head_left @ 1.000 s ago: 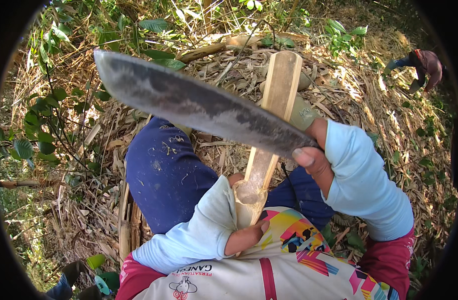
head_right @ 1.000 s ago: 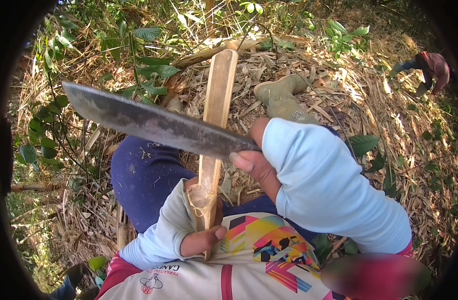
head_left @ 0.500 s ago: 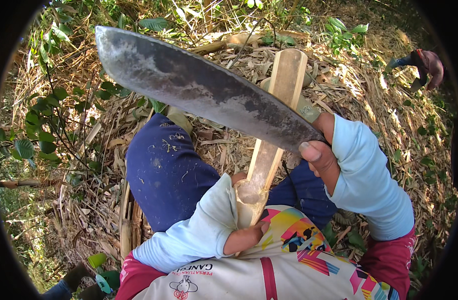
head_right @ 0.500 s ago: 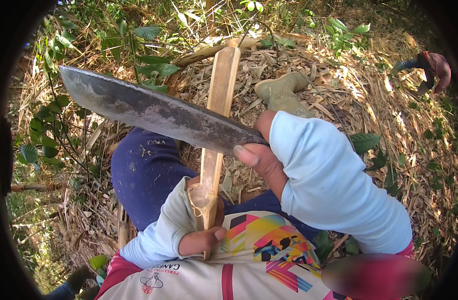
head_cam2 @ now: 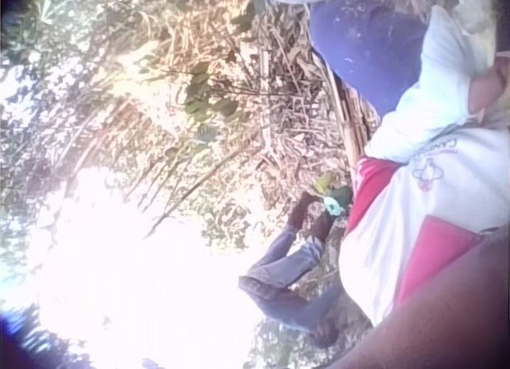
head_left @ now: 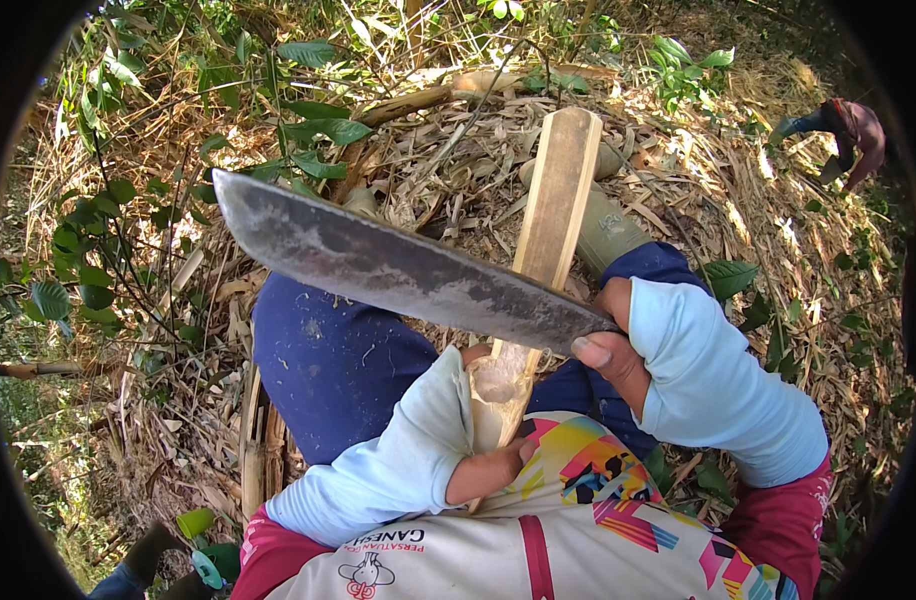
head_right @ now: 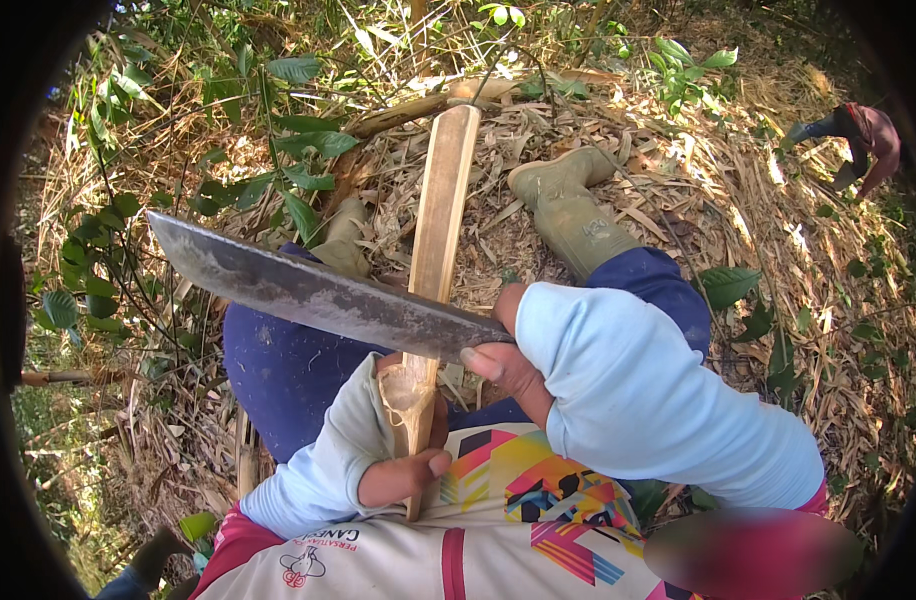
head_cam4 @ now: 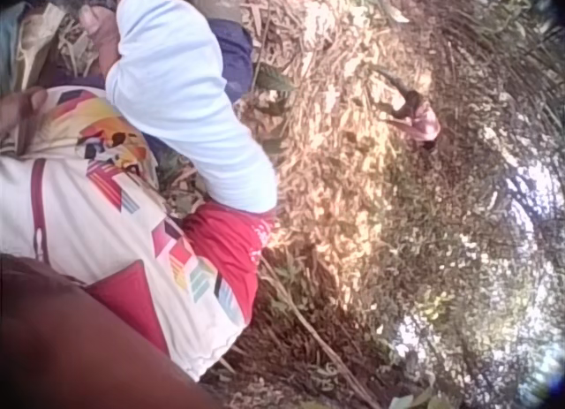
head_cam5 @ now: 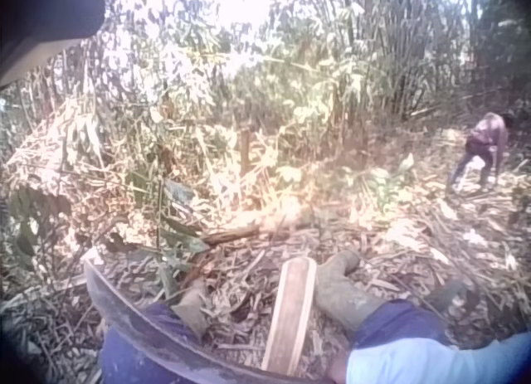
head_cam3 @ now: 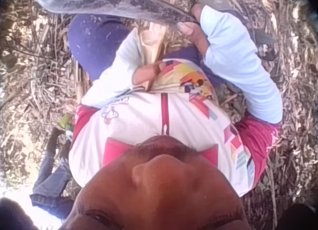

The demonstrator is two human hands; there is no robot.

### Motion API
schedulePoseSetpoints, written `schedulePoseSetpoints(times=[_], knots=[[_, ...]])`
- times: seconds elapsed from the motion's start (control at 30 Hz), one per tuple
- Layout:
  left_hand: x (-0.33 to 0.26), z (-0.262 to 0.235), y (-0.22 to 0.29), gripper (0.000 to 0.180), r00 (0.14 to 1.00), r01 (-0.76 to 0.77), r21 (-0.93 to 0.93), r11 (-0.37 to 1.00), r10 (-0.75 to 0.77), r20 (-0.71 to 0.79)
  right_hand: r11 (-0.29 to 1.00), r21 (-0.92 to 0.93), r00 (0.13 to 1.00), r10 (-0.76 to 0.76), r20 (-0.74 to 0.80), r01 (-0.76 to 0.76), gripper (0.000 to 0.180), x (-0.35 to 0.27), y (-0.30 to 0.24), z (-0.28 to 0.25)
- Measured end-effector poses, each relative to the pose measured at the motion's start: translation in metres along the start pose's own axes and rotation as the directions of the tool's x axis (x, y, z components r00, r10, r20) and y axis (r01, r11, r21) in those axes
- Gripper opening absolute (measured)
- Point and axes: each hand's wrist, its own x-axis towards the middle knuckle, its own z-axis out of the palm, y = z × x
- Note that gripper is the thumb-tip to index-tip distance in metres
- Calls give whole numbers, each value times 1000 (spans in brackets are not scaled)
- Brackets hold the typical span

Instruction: The person sits on the forest floor and uses a large machete to carve a piece of bamboo. They hold the bamboo vertically and repeatedly strike it with the blade to shape it, while another person works in the background.

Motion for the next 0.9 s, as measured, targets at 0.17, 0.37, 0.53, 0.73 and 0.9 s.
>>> schedulePoseSetpoints(times=[0.17,0.37,0.53,0.73,0.9], knots=[[-2,-5,4,60,995,92,45,995,-94,43,999,5,997,41,-59,-41,32,4,-1,-3],[2,1,0,61,998,-58,-85,995,58,-11,999,-7,998,-51,21,51,29,2,-5,1],[3,-3,1,68,997,-41,-98,994,48,66,999,21,1000,29,1,-29,29,4,-6,-1],[5,-2,2,67,995,-85,-75,994,88,39,999,-2,998,-47,46,47,30,-1,-5,3],[-1,-1,3,65,1000,-18,-136,991,19,3,999,31,1000,24,-12,-23,31,2,-8,-2]])
